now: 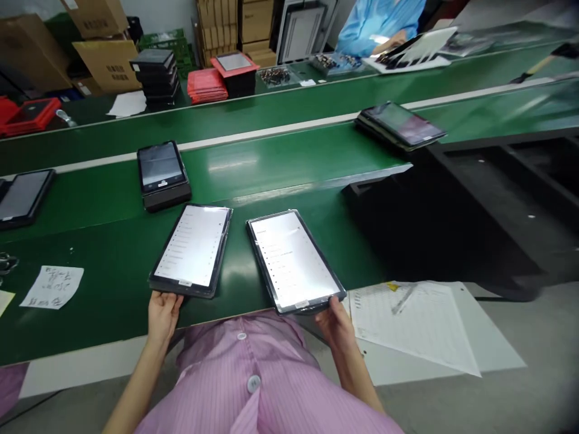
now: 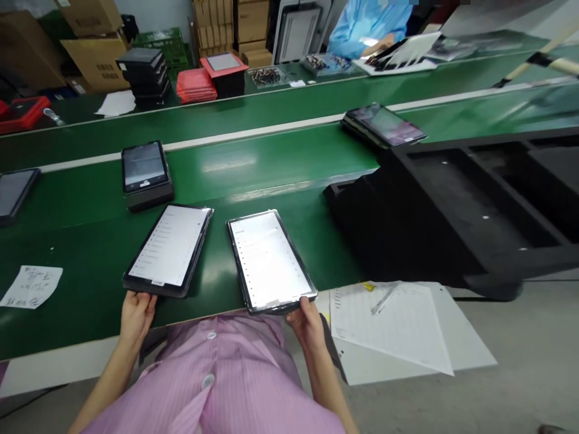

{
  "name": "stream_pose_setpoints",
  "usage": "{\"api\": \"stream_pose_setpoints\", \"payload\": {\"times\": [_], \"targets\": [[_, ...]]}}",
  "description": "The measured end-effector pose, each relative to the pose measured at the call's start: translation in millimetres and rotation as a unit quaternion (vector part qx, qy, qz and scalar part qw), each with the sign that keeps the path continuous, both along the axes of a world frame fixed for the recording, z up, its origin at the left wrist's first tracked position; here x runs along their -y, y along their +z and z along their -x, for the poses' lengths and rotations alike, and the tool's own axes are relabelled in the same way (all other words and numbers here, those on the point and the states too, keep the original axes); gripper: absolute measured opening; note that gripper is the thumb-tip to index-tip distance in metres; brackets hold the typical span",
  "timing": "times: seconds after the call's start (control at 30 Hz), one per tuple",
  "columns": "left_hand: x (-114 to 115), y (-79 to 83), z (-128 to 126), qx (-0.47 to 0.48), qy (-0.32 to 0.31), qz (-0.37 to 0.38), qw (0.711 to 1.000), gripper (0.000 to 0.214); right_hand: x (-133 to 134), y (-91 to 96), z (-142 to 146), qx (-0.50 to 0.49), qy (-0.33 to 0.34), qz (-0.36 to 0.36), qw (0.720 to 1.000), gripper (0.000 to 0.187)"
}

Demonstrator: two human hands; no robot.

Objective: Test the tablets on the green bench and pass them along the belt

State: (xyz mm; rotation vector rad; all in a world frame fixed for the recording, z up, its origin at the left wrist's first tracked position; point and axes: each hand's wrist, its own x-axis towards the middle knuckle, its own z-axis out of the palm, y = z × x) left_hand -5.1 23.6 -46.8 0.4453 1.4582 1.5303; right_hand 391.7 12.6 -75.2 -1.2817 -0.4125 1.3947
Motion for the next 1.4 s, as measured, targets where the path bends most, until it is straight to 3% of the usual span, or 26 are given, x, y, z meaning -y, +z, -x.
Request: {"api": "stream_pose_setpoints", "payload": {"times": [0.1, 0.17, 0.23, 0.3, 0.4, 0.47, 0.57, 0.63, 0.73, 0.83, 0.93, 1.13, 1.4], "targets": [[25, 1.6, -4, -0.048, 0.029, 0.023, 0.998, 0.060, -9, 17.8, 15, 0.021, 0.062, 0.013, 0.998, 0.050], [38, 8.1, -4, -0.066, -0.038, 0.086, 0.993, 0.061, -13, 35.8, 10, 0.048, 0.189, 0.054, 0.979, 0.054], [49, 19.0, 2, -0.091, -0.159, 0.174, 0.967, 0.063, -17, 57.7, -3, 0.115, 0.355, 0.094, 0.923, 0.057], [56, 32.5, 14, -0.193, -0.223, 0.220, 0.930, 0.063, -26, 80.8, -12, 0.234, 0.457, 0.065, 0.856, 0.060], [54, 49.5, 27, -0.476, -0.146, 0.162, 0.852, 0.058, -49, 106.7, 3, 0.432, 0.430, -0.132, 0.782, 0.060], [44, 53.9, 26, -0.616, -0.118, 0.078, 0.775, 0.059, -66, 111.7, 30, 0.528, 0.411, -0.265, 0.695, 0.052], [26, 51.0, 16, -0.702, -0.182, -0.010, 0.688, 0.068, -83, 103.5, 65, 0.619, 0.410, -0.356, 0.567, 0.040], [18, 47.2, 11, -0.722, -0.225, -0.016, 0.654, 0.070, -87, 95.8, 68, 0.650, 0.398, -0.370, 0.532, 0.033], [15, 44.0, 10, -0.736, -0.263, -0.024, 0.623, 0.070, -87, 91.3, 45, 0.665, 0.351, -0.372, 0.544, 0.032], [15, 43.4, 14, -0.747, -0.290, -0.057, 0.595, 0.067, -86, 93.8, 19, 0.654, 0.272, -0.379, 0.595, 0.046], [14, 42.8, 17, -0.764, -0.260, -0.077, 0.586, 0.072, -83, 94.0, 12, 0.638, 0.227, -0.375, 0.633, 0.053], [9, 45.1, 17, -0.764, -0.208, -0.034, 0.610, 0.087, -71, 81.4, 39, 0.681, 0.287, -0.332, 0.586, 0.043], [8, 50.2, 17, -0.725, -0.254, 0.023, 0.639, 0.087, -70, 83.5, 59, 0.712, 0.321, -0.269, 0.564, 0.041]]}}
